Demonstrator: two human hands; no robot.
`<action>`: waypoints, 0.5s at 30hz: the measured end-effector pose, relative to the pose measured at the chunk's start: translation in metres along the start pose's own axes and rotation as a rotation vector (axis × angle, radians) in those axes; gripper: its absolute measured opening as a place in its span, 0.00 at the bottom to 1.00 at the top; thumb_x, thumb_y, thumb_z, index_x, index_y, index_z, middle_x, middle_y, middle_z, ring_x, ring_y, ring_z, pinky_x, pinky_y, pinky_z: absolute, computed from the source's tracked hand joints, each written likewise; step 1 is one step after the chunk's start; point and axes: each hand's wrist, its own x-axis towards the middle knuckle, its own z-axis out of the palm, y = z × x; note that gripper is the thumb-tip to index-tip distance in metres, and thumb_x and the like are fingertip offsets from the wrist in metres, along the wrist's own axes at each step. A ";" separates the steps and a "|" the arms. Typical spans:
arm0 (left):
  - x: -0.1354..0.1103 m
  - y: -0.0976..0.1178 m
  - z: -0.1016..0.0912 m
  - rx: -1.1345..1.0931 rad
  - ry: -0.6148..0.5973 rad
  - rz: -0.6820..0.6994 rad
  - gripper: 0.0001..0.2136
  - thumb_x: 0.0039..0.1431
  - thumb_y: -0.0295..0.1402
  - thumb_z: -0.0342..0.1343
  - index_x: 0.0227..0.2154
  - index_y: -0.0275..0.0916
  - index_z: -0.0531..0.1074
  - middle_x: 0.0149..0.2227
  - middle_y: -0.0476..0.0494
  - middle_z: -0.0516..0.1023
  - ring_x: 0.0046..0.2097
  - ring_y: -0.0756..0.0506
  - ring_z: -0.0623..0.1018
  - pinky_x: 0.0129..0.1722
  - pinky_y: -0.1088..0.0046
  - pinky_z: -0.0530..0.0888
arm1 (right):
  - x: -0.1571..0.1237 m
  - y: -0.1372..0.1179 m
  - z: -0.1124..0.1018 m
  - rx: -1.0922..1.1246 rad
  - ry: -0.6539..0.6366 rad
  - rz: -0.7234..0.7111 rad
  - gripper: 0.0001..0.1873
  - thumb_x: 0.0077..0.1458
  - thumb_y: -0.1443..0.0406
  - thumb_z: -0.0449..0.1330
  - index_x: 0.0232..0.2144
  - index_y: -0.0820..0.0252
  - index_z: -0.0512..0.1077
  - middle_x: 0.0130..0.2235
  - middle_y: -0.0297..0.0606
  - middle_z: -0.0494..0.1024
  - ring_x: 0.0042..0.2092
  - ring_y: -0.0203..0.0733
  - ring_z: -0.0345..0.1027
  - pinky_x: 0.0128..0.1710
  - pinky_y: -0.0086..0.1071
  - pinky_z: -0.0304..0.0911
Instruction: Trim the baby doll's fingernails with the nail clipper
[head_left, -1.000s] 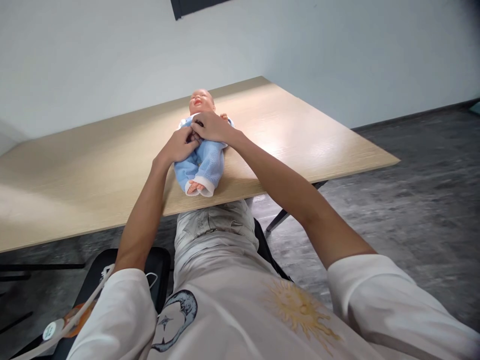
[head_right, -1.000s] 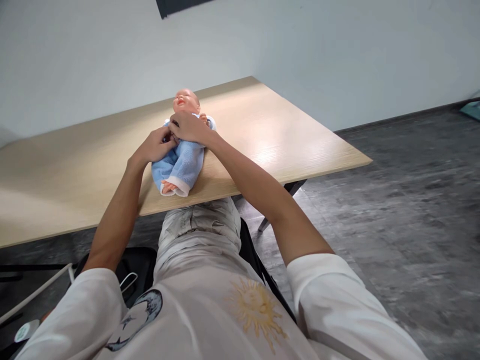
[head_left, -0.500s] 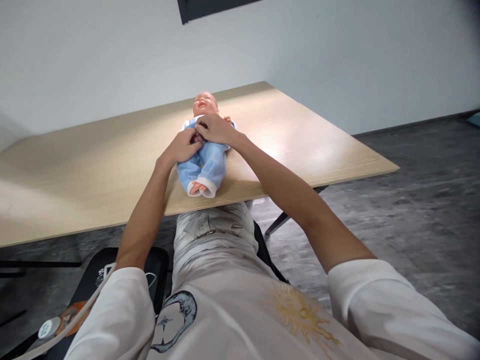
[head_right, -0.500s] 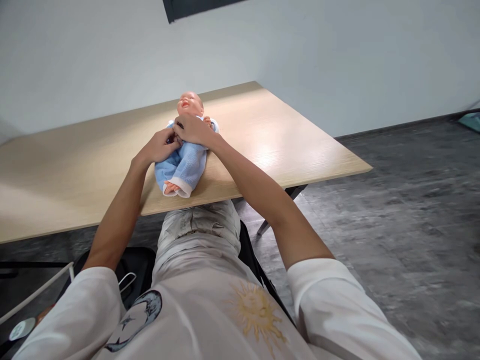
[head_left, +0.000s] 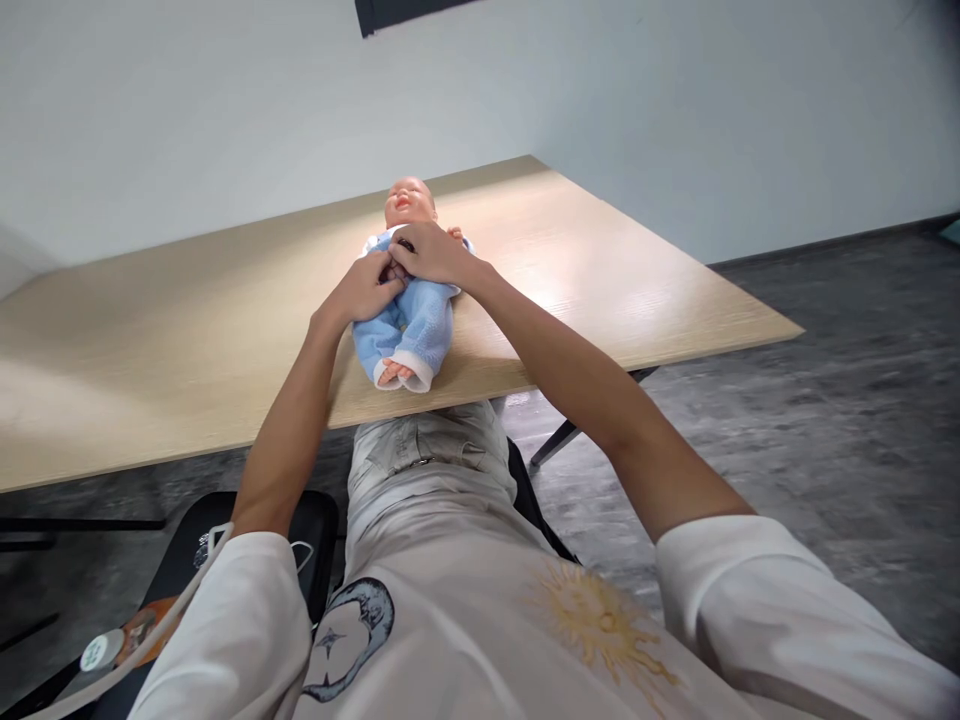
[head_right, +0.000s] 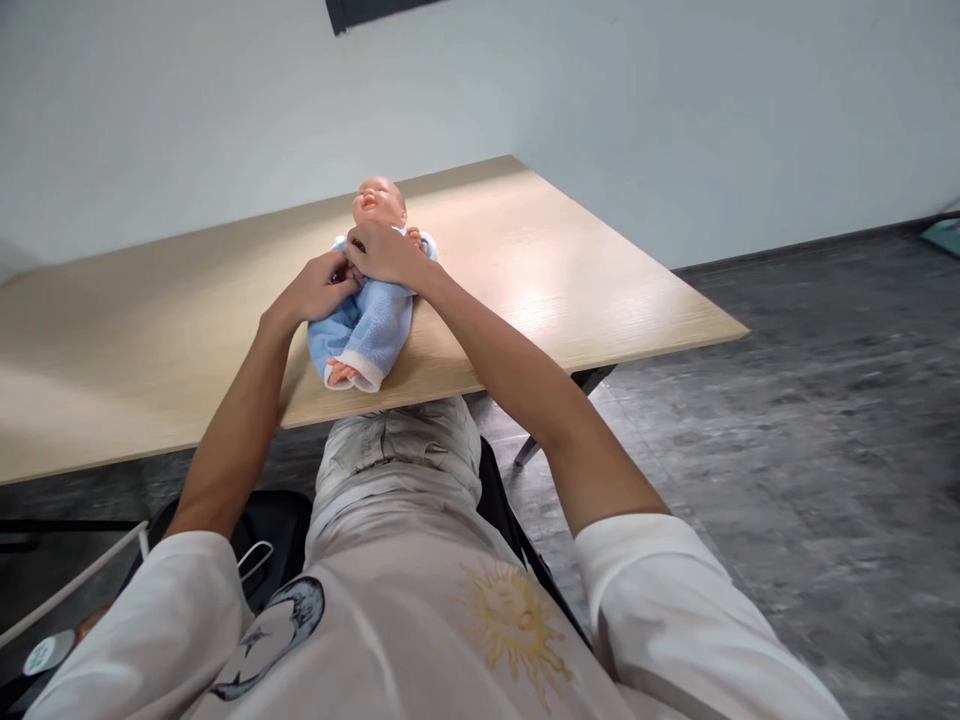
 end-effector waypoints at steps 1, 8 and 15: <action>0.000 0.001 0.000 0.001 -0.004 -0.003 0.02 0.59 0.28 0.61 0.35 0.39 0.75 0.36 0.47 0.79 0.45 0.40 0.80 0.54 0.60 0.80 | -0.001 -0.002 -0.001 -0.006 -0.003 0.014 0.18 0.80 0.63 0.57 0.32 0.55 0.68 0.36 0.38 0.81 0.43 0.47 0.74 0.51 0.39 0.70; -0.001 0.006 -0.005 0.040 -0.026 -0.033 0.02 0.62 0.26 0.61 0.36 0.38 0.74 0.37 0.49 0.78 0.41 0.44 0.76 0.50 0.65 0.76 | -0.002 -0.013 -0.006 -0.044 -0.004 0.051 0.21 0.79 0.69 0.58 0.29 0.56 0.65 0.36 0.37 0.81 0.44 0.44 0.76 0.53 0.36 0.70; 0.003 0.007 -0.013 0.043 -0.067 -0.058 0.04 0.62 0.25 0.60 0.36 0.41 0.72 0.37 0.51 0.75 0.40 0.48 0.72 0.47 0.67 0.72 | -0.004 -0.025 -0.013 -0.123 0.000 0.084 0.23 0.81 0.69 0.53 0.28 0.58 0.62 0.42 0.38 0.85 0.52 0.38 0.78 0.57 0.36 0.67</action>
